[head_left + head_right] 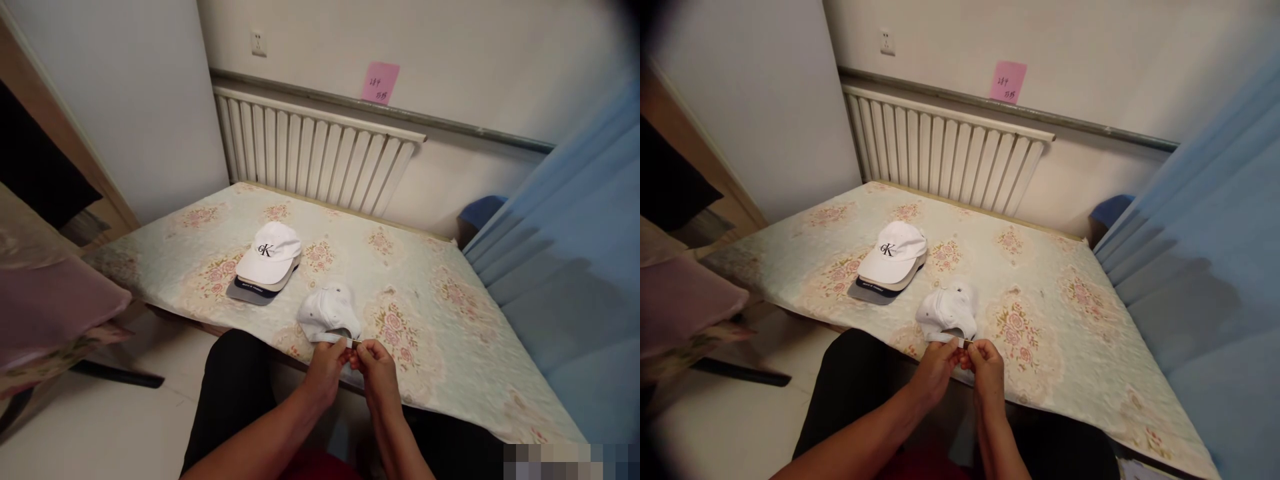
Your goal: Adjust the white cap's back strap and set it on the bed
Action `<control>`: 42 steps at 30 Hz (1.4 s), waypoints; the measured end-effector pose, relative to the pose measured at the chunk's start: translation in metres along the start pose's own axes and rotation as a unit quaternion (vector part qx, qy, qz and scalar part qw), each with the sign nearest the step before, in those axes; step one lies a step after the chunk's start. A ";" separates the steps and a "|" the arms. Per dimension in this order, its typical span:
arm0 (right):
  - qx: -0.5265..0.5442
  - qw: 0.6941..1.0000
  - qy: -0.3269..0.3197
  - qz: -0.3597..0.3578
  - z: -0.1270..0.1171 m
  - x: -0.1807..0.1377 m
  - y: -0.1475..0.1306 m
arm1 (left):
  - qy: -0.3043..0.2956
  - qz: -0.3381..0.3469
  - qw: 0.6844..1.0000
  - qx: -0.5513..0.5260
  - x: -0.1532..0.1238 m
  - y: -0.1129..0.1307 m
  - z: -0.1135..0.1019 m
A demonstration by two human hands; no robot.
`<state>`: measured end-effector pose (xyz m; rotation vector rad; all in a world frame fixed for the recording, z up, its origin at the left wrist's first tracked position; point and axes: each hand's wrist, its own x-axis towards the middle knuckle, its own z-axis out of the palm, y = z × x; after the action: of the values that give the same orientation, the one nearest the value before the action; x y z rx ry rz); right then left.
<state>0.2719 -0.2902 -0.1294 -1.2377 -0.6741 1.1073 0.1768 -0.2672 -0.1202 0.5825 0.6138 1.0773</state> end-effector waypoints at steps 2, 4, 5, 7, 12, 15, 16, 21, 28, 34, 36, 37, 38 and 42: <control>0.003 1.000 0.000 0.001 0.000 0.001 0.001 | 0.007 0.003 1.000 0.002 0.000 -0.002 -0.001; 0.002 1.000 0.001 -0.001 -0.001 0.002 0.002 | 0.011 0.012 1.000 0.001 0.000 -0.004 -0.002; 0.000 1.000 0.002 -0.003 -0.001 0.003 0.003 | 0.011 0.015 1.000 -0.001 0.000 -0.004 -0.002; -0.005 1.000 0.002 -0.006 -0.002 0.003 0.004 | 0.016 0.011 1.000 -0.008 0.000 -0.005 -0.004; -0.028 1.000 0.002 -0.010 -0.003 0.001 0.004 | 0.030 -0.011 0.999 -0.039 -0.001 -0.001 -0.006; -0.041 0.999 -0.011 -0.010 -0.003 0.000 -0.003 | 0.008 -0.010 0.998 -0.058 0.000 0.002 -0.007; -0.047 0.999 -0.021 -0.010 -0.003 0.000 -0.007 | 0.004 -0.009 0.998 -0.063 0.001 0.003 -0.007; -0.083 0.995 -0.058 -0.013 -0.001 0.001 -0.017 | 0.002 -0.007 0.996 -0.085 0.002 0.003 -0.010; -0.099 0.993 -0.070 0.007 0.001 0.006 -0.014 | 0.022 -0.004 0.995 -0.094 -0.001 0.007 -0.009; -0.129 0.989 -0.076 0.006 0.002 0.006 -0.018 | 0.031 -0.004 0.997 -0.076 -0.001 0.007 -0.009; -0.138 0.987 -0.082 0.006 0.003 0.006 -0.020 | 0.032 -0.005 0.997 -0.073 -0.001 0.006 -0.009; -0.141 0.986 -0.084 0.005 0.003 0.006 -0.021 | 0.032 -0.005 0.997 -0.072 -0.001 0.006 -0.010; -0.144 0.986 -0.084 0.004 0.004 0.006 -0.021 | 0.031 -0.006 0.997 -0.071 -0.001 0.006 -0.010; -0.150 0.986 -0.076 0.000 0.005 0.003 -0.020 | 0.020 -0.009 0.997 -0.073 -0.002 0.008 -0.010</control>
<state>0.2742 -0.2846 -0.1094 -1.4153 -0.9840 1.1366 0.1645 -0.2649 -0.1210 0.4289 0.5676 1.1095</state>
